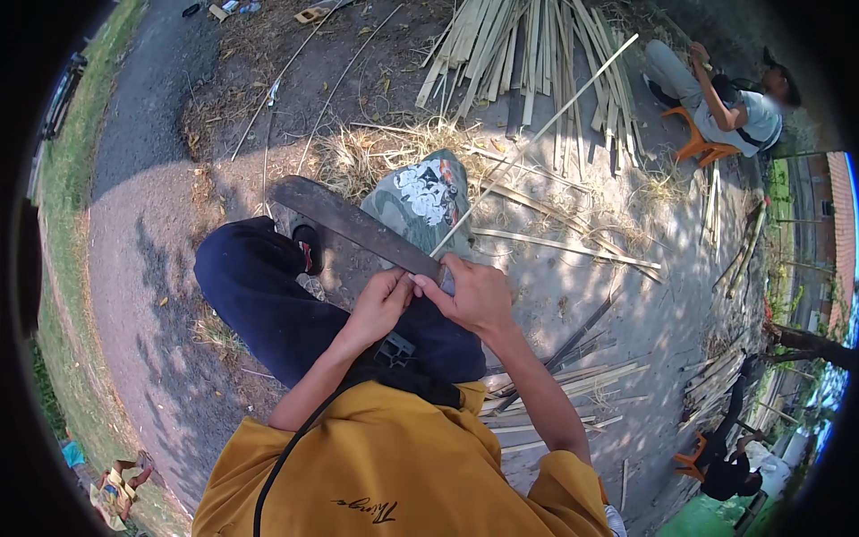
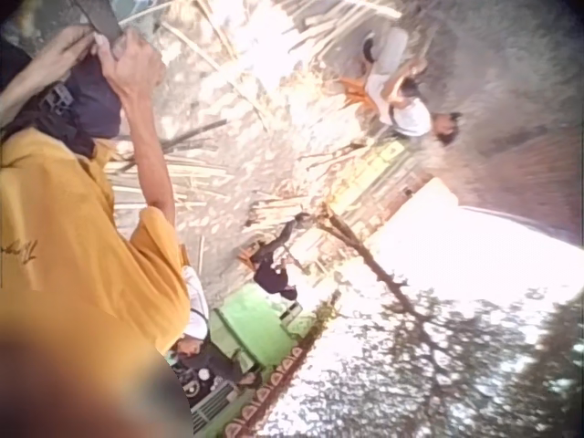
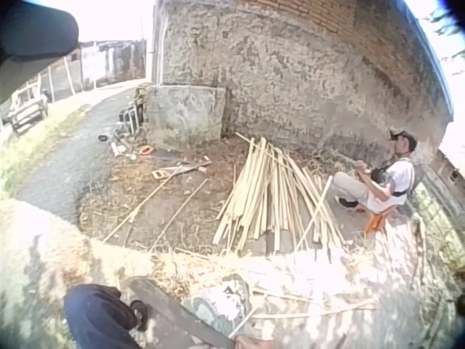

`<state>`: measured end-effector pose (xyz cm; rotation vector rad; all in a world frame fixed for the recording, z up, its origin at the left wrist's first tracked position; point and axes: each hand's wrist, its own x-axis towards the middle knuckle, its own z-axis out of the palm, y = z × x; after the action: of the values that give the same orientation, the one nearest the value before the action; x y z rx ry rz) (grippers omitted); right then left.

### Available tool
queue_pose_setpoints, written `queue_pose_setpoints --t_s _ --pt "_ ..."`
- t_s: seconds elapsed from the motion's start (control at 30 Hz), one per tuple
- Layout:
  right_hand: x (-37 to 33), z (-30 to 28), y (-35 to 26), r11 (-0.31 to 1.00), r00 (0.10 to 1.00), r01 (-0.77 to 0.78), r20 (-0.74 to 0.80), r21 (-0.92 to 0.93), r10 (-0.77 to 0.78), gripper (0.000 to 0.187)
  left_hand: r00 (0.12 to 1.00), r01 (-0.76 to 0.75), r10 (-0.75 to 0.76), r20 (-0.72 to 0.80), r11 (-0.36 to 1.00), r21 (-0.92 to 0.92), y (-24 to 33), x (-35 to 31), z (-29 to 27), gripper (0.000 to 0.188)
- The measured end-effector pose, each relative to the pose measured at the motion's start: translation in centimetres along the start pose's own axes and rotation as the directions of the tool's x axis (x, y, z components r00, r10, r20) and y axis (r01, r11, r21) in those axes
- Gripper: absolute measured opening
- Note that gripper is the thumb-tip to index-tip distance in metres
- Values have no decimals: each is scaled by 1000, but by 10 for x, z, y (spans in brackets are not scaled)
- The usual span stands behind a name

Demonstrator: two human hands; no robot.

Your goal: The person uses a large knife to strip bark or thin layers from a long, thin wooden stick while sitting outside.

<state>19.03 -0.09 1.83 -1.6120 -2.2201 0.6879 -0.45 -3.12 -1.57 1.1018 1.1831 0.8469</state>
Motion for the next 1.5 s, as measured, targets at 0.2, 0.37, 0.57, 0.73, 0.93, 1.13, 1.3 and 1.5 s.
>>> queue_pose_setpoints --t_s 0.2,0.37,0.57,0.73,0.93,1.13,1.3,1.5 --pt "4 -7 2 1000 1000 2 14 -21 -2 55 999 29 -30 11 997 70 0 -21 -11 38" --pt "6 -6 0 999 999 -37 10 3 37 49 999 52 -53 9 991 123 2 -55 -37 37" --pt "6 -2 -1 1000 1000 4 1 28 -4 52 999 39 -36 -19 985 170 3 -63 -38 37" --pt "4 -9 -8 997 996 76 50 20 -77 54 1000 -11 10 -29 1000 -10 0 -9 4 35" --pt "8 -8 -5 999 996 11 84 -40 -7 56 999 18 -20 -26 998 -60 -9 3 3 31" --pt "11 -7 -9 996 993 -13 114 -86 23 58 1000 24 -24 -4 999 -41 -16 -4 -8 33" --pt "9 -6 -10 994 994 -5 104 -109 17 58 999 25 -24 -26 999 41 -4 -14 -10 35" --pt "7 -2 -6 998 998 -1 63 -66 5 58 994 109 -106 -33 988 110 3 -52 -29 36"
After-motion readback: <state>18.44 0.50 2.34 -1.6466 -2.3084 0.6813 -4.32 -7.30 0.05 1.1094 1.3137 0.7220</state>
